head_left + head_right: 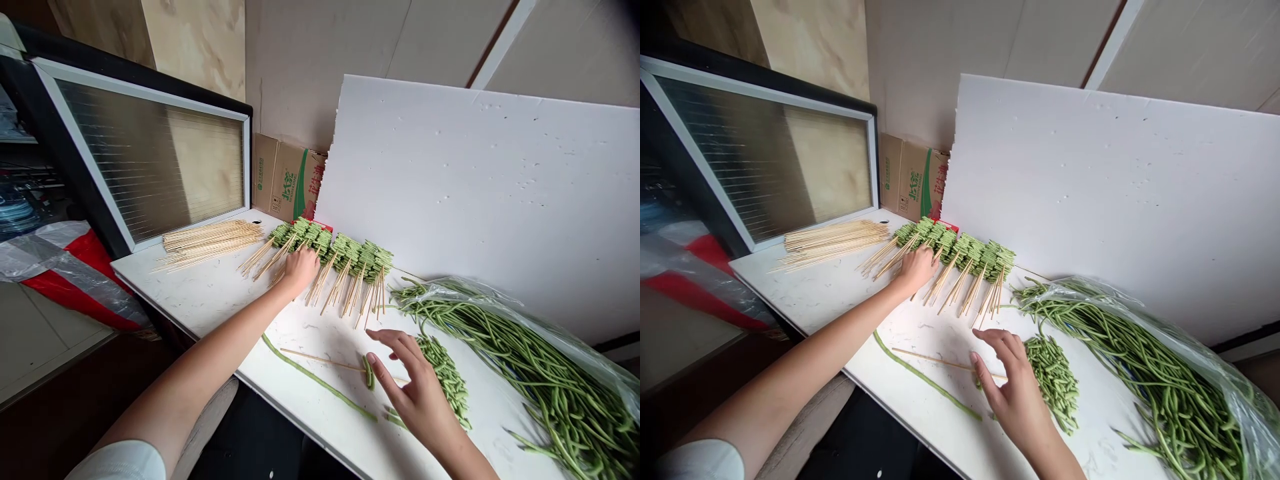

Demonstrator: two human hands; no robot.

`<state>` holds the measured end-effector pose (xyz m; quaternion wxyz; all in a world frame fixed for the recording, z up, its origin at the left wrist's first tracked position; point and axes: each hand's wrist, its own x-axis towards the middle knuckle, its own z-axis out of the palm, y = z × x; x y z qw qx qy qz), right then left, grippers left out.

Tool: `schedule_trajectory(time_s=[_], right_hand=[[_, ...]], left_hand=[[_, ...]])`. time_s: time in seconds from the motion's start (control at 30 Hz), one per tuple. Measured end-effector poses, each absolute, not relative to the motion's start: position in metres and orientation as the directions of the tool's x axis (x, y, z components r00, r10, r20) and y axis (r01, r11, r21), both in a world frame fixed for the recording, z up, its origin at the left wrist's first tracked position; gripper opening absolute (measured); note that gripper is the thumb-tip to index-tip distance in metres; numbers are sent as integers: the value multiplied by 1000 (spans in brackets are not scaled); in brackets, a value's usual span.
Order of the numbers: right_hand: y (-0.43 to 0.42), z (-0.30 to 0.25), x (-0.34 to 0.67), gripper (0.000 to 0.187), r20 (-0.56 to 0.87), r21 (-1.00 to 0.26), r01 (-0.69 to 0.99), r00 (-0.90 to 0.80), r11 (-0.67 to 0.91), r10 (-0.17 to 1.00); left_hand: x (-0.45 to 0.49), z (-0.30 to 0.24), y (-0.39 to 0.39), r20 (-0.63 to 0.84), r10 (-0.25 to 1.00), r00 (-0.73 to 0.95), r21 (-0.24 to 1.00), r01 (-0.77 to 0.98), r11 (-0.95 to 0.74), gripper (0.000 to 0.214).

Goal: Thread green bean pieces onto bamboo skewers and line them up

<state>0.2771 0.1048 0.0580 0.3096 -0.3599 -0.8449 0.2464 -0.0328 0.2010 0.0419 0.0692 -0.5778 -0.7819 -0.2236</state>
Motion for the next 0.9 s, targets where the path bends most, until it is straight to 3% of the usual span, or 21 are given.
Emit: schedule_trajectory(time_s=[0.1, 0.2, 0.27, 0.33, 0.43, 0.47, 0.53, 0.67, 0.7, 0.83, 0.9], right_hand=[[75, 77, 250, 36, 163, -899, 224, -628, 377, 761], [37, 85, 204, 49, 69, -997, -71, -874, 16, 481], [22, 78, 173, 60, 75, -986, -122, -934, -116, 349], [20, 62, 151, 58, 101, -987, -142, -913, -75, 396], [33, 41, 143, 53, 172, -984, -151, -684, 92, 709], [36, 38, 145, 53, 183, -983, -141, -617, 122, 765], [32, 39, 152, 48, 183, -981, -166, -591, 104, 785], [2, 51, 154, 50, 150, -981, -193, -830, -25, 537], [-2, 52, 152, 51, 152, -981, -194, -838, -26, 524], [12, 44, 161, 51, 272, -962, -152, -589, 226, 761], [30, 37, 182, 48, 344, -933, -77, -466, 351, 815]], left_hand=[[-19, 46, 196, 390, 878, -276, 266, 947, 179, 40], [-3, 51, 195, 362, 898, -250, 291, 946, 146, 40], [6, 55, 195, 350, 904, -247, 307, 941, 139, 39], [10, 58, 194, 355, 900, -253, 314, 939, 140, 37], [13, 60, 187, 377, 890, -258, 314, 939, 139, 36], [13, 60, 184, 381, 889, -254, 313, 940, 134, 36], [16, 60, 178, 382, 896, -224, 301, 947, 108, 36], [28, 57, 167, 390, 908, -150, 268, 962, 44, 33], [32, 57, 165, 392, 909, -143, 266, 963, 37, 32], [38, 56, 150, 383, 915, -122, 259, 966, 21, 35], [36, 54, 138, 374, 922, -98, 253, 968, 0, 35]])
